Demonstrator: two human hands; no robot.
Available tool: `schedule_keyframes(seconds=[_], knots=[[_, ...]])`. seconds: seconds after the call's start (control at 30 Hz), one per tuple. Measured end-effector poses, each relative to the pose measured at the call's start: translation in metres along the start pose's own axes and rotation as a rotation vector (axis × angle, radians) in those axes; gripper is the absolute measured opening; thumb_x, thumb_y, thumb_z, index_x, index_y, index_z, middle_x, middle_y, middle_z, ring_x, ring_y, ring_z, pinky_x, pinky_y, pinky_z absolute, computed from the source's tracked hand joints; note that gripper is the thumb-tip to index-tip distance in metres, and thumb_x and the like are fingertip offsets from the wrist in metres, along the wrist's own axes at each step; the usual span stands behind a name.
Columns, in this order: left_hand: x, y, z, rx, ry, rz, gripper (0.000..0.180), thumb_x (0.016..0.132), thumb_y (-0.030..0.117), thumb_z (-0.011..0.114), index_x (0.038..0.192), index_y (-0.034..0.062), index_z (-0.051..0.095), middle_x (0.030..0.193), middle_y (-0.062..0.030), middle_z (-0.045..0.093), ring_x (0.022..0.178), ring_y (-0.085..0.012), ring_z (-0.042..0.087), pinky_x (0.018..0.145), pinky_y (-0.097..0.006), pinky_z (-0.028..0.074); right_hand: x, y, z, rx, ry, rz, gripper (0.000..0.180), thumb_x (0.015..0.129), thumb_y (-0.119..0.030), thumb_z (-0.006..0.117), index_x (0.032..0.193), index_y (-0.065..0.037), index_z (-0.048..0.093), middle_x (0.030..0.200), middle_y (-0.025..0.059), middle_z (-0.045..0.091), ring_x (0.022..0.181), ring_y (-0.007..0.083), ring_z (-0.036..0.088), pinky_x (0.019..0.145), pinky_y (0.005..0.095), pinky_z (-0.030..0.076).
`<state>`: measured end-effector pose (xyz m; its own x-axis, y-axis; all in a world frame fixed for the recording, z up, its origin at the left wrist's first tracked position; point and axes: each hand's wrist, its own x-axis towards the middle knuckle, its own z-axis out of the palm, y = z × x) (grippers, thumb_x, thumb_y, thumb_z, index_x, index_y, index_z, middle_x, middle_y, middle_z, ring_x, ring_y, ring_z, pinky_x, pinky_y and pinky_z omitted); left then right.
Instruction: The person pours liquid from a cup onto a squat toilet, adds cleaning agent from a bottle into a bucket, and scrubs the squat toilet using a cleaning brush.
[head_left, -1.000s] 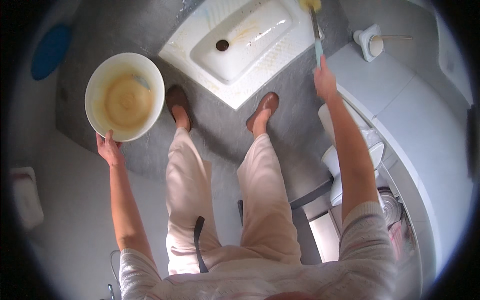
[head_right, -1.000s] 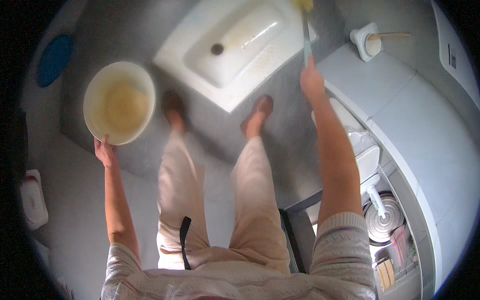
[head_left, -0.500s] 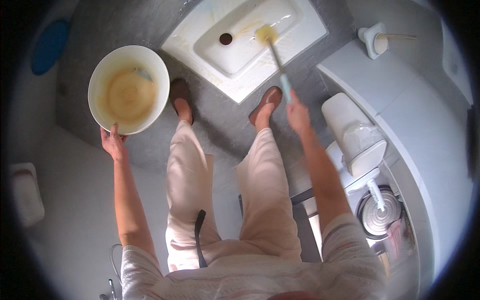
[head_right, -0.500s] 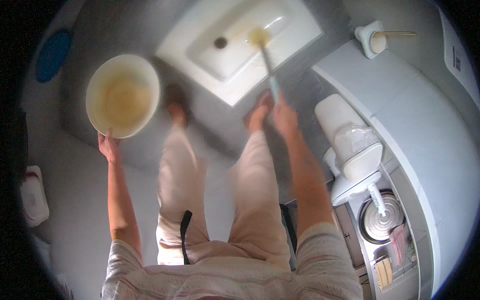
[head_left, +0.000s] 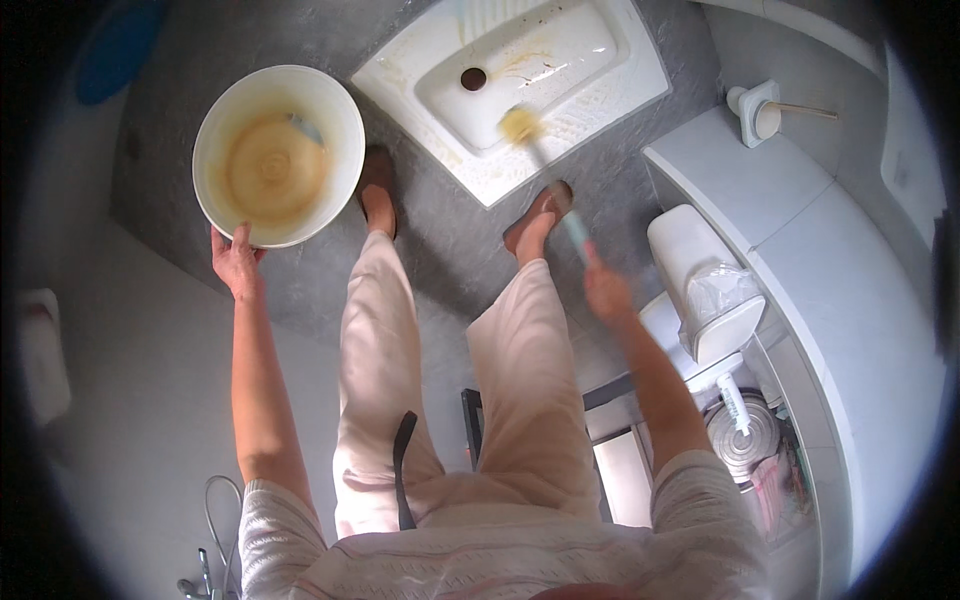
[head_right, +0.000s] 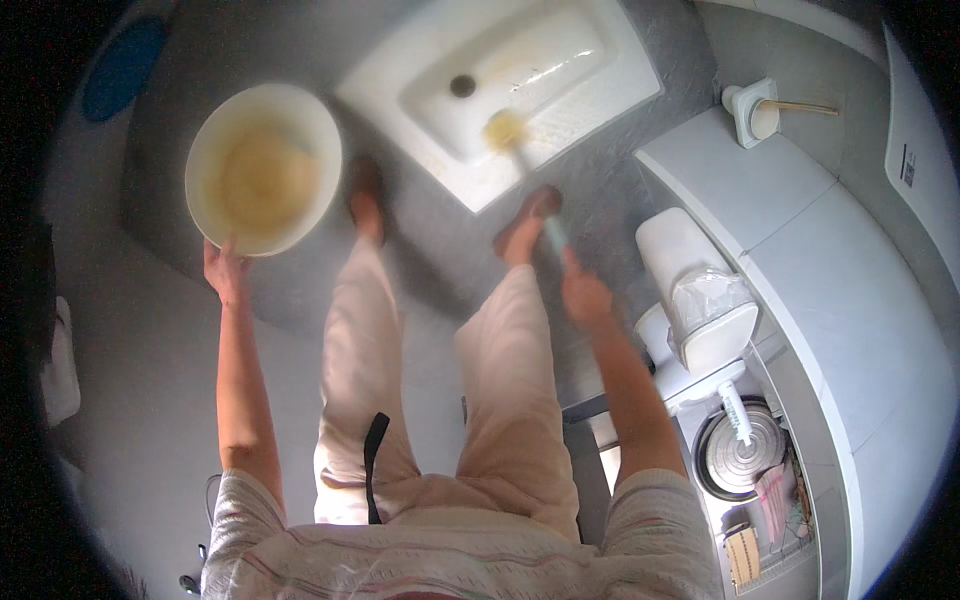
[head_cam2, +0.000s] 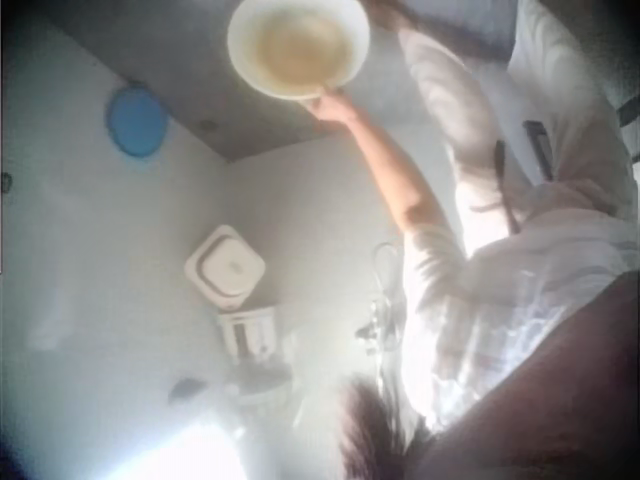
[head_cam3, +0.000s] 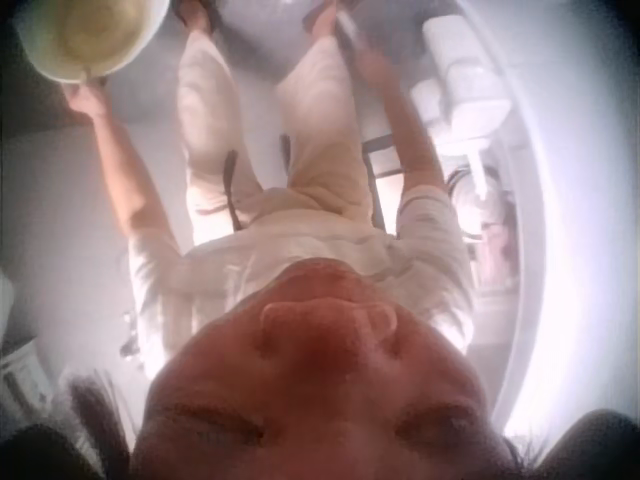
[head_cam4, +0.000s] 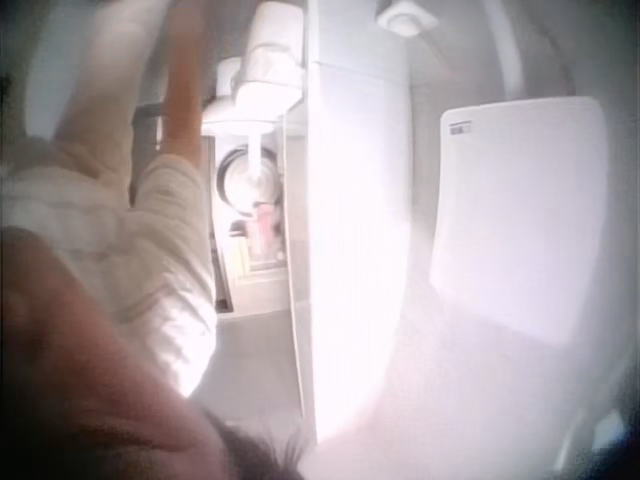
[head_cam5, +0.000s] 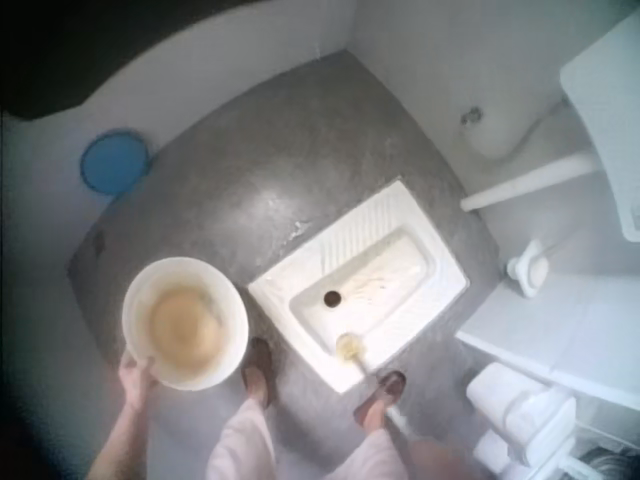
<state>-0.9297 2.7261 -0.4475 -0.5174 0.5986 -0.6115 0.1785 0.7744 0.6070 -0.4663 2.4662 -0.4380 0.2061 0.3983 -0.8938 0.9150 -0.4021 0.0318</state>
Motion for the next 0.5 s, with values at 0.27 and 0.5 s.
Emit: schedule_keyframes(seconds=[0.27,0.5], knots=[[0.008,0.000,0.002,-0.057,-0.026,0.024,0.042,0.072,0.015,0.062,0.112,0.0109,0.048,0.089,-0.0018,0.058,0.070,-0.0128,0.057,0.055,-0.025,0.047,0.050,0.018,-0.081,0.195,0.302,0.239,0.050,0.084,-0.018,0.042,0.131,-0.016,0.026,0.072,0.0224,0.057,0.066,0.0321,0.059,0.058,0.0459,0.044],[0.004,0.003,-0.002,-0.037,0.006,0.009,0.044,0.073,0.017,0.063,0.114,0.0126,0.048,0.094,-0.0012,0.056,0.077,-0.0132,0.056,0.056,-0.026,0.047,0.025,-0.024,-0.034,0.910,0.111,0.625,0.049,0.085,-0.017,0.038,0.131,-0.013,0.024,0.087,0.0227,0.057,0.072,0.0384,0.057,0.067,0.0430,0.045]])
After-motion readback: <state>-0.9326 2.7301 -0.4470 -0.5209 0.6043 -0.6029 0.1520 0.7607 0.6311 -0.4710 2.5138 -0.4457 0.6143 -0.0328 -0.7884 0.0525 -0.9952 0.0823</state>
